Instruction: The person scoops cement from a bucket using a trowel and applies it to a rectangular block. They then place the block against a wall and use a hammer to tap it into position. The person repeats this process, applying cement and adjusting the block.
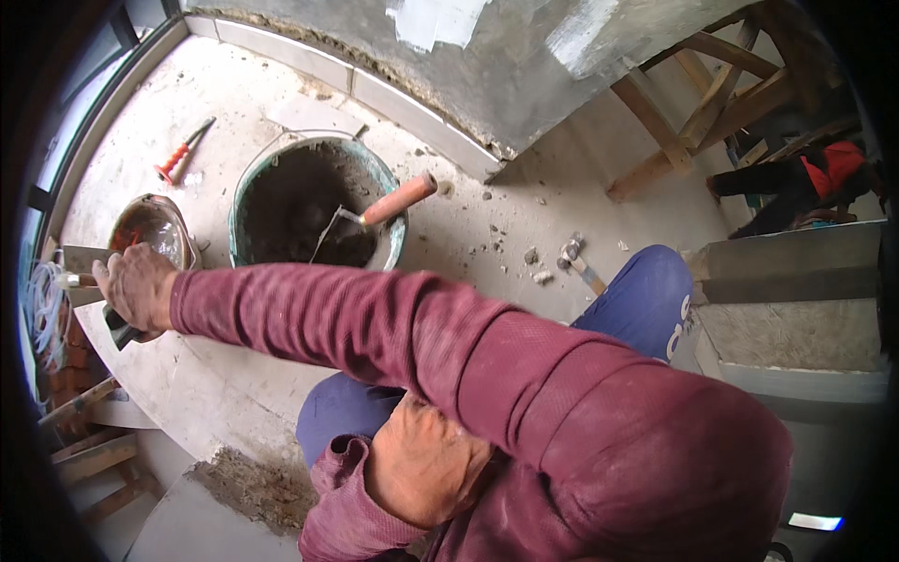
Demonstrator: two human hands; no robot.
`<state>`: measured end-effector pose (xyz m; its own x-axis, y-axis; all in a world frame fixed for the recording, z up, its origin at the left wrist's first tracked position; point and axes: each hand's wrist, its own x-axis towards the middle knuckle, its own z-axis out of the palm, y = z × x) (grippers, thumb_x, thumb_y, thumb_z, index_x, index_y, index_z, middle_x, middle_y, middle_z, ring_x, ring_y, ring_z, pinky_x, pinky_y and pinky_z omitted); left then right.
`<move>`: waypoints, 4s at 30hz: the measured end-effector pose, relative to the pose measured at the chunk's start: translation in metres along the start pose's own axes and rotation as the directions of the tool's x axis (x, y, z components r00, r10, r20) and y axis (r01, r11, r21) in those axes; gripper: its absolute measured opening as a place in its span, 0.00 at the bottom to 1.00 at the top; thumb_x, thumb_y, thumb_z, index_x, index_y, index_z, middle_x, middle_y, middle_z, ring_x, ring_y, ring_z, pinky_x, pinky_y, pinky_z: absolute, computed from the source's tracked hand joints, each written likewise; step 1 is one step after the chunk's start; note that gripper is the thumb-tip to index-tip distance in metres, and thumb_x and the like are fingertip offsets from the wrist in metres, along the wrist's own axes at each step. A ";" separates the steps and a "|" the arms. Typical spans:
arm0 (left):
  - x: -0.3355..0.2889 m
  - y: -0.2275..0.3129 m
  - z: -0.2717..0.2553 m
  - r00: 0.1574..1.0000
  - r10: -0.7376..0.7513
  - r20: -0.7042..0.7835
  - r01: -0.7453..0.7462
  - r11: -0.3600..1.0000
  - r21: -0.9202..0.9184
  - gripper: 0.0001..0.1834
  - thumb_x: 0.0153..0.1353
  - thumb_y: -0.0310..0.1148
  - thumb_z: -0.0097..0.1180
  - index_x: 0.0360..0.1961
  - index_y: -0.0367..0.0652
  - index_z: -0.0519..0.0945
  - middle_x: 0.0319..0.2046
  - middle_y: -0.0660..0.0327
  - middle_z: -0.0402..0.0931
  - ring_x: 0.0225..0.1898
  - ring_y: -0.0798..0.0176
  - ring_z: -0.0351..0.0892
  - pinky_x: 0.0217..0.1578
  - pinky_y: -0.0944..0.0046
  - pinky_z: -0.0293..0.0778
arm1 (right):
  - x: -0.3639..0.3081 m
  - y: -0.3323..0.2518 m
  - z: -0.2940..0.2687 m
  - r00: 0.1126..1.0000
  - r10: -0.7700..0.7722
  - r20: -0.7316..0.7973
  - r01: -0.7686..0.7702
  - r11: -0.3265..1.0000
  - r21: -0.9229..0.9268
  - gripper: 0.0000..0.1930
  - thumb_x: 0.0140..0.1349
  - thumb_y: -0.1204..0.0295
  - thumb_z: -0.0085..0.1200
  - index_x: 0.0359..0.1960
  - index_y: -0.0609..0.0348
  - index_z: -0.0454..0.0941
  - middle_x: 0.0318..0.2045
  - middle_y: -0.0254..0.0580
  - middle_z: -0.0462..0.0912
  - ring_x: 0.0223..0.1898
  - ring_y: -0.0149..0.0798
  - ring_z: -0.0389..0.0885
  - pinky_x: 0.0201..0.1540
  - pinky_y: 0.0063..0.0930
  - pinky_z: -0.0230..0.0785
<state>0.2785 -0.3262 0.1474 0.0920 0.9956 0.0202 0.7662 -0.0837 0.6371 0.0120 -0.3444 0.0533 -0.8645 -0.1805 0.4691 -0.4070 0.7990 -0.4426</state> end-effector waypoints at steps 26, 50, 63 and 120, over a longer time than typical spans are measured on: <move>0.109 0.026 0.021 0.918 0.116 0.380 -0.172 0.978 0.119 0.34 0.50 0.48 0.57 0.56 0.39 0.71 0.45 0.57 0.74 0.49 0.59 0.73 0.54 0.58 0.65 | -0.483 0.219 -0.196 0.518 0.830 -0.207 -0.854 0.515 -0.070 0.22 0.62 0.69 0.45 0.59 0.60 0.67 0.42 0.60 0.77 0.43 0.59 0.75 0.48 0.46 0.67; 0.100 0.022 0.025 0.949 0.086 0.302 -0.126 0.985 0.117 0.28 0.50 0.42 0.55 0.51 0.39 0.75 0.45 0.56 0.77 0.46 0.58 0.75 0.52 0.60 0.67 | -0.506 0.164 -0.253 0.308 0.814 -0.492 -0.763 0.520 0.384 0.19 0.64 0.67 0.51 0.50 0.73 0.73 0.42 0.44 0.79 0.44 0.33 0.76 0.47 0.28 0.68; 0.030 0.025 0.045 0.997 -0.065 -0.046 0.074 0.970 0.233 0.12 0.55 0.35 0.47 0.33 0.38 0.78 0.27 0.62 0.75 0.34 0.63 0.73 0.37 0.62 0.64 | -0.067 0.058 -0.157 0.974 -0.087 -0.210 0.109 0.990 0.095 0.14 0.58 0.71 0.45 0.43 0.60 0.79 0.27 0.55 0.81 0.27 0.52 0.82 0.32 0.43 0.73; 0.012 0.012 -0.003 0.979 0.036 0.200 -0.043 0.999 0.032 0.34 0.48 0.47 0.59 0.55 0.40 0.71 0.41 0.57 0.74 0.46 0.56 0.73 0.49 0.59 0.65 | -0.150 0.072 -0.225 0.971 -0.238 0.009 0.237 0.966 -0.104 0.18 0.49 0.75 0.58 0.44 0.58 0.73 0.31 0.45 0.76 0.34 0.47 0.77 0.37 0.37 0.70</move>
<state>0.2874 -0.3149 0.1577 0.2450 0.9631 -0.1114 0.7815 -0.1282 0.6106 0.1787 -0.1311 0.1234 -0.7456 -0.3704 0.5541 -0.5676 0.7886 -0.2367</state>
